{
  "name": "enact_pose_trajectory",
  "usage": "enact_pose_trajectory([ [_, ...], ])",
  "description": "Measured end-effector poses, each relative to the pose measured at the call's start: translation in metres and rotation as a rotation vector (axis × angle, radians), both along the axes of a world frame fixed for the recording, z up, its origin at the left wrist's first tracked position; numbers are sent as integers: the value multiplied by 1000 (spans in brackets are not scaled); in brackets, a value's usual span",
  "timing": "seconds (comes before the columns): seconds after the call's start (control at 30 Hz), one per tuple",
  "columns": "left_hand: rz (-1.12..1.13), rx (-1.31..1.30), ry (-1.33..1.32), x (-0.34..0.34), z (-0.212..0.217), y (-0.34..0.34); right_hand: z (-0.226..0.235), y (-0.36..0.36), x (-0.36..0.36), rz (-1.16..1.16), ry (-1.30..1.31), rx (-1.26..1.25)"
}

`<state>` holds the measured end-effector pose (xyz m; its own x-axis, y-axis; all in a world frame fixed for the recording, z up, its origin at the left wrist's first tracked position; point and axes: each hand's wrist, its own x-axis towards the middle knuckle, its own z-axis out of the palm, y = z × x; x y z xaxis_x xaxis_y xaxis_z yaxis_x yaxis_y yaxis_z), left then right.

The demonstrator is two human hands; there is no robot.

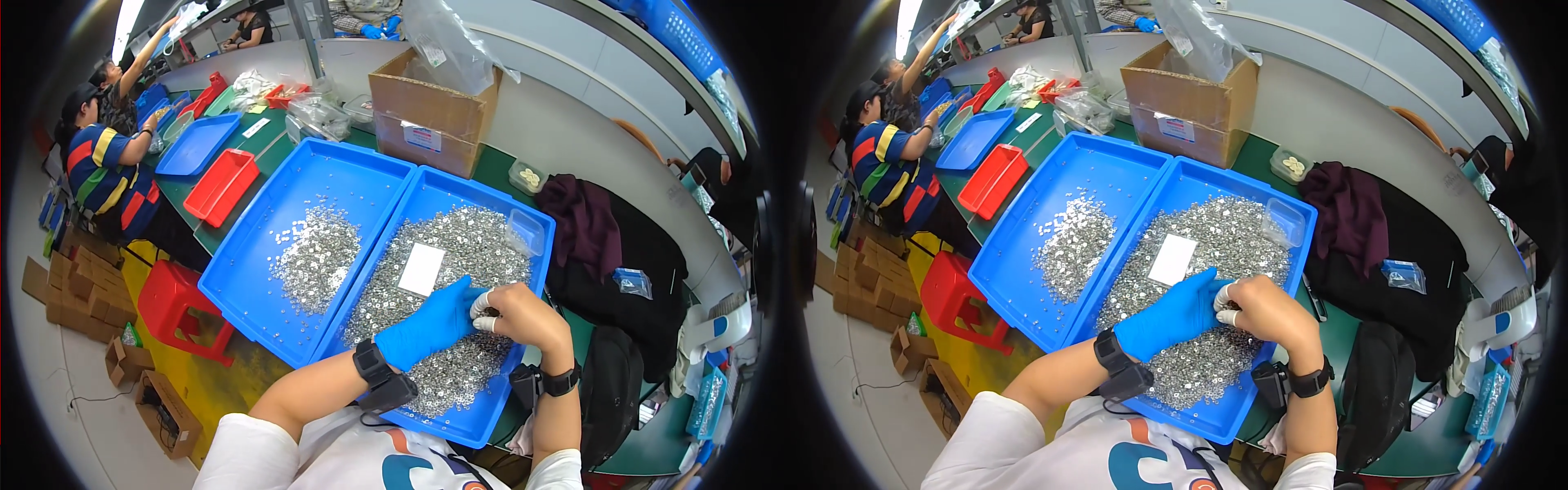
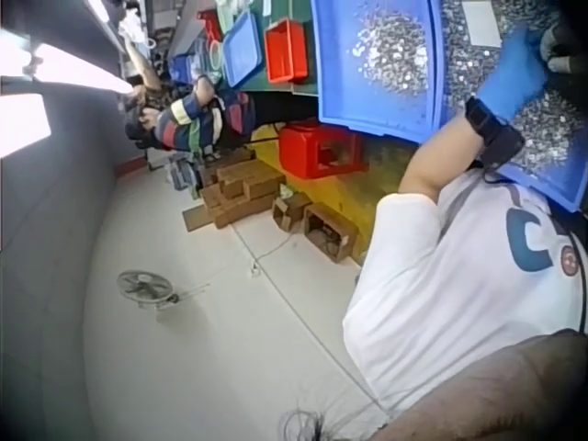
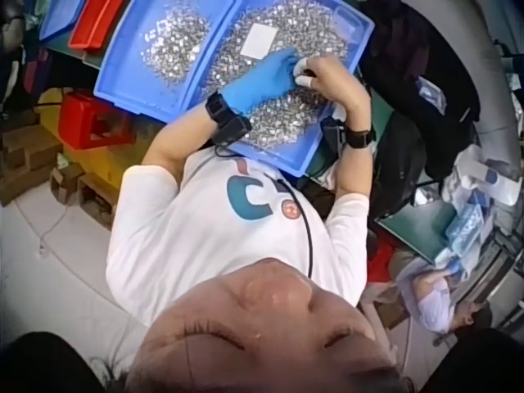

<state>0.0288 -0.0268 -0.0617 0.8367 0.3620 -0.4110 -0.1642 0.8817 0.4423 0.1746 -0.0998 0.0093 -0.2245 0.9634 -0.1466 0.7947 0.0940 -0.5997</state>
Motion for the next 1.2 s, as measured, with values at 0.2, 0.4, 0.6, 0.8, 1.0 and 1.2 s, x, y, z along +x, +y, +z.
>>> enact_pose_trajectory([
  [0.2, -31, -300, -388, 3, -21, -15, 13, -5, -19, 11, -104, 194],
  [0.4, 78, -412, -447, -3, -8, -9, 31, -11, -17, -15, 47, 439],
  [0.6, 166, 98, -454, -19, 31, -2, 31, -4, -20, -66, -18, 576],
  [0.8, 278, -257, -589, -33, 65, 10, 41, -7, -41, -16, -245, 529],
  [1.0, 283, -271, -552, -32, 64, 10, 39, -3, -55, 91, -312, 431],
  [1.2, 257, -270, -568, -33, 70, 9, 40, -3, -53, 91, -265, 436],
])
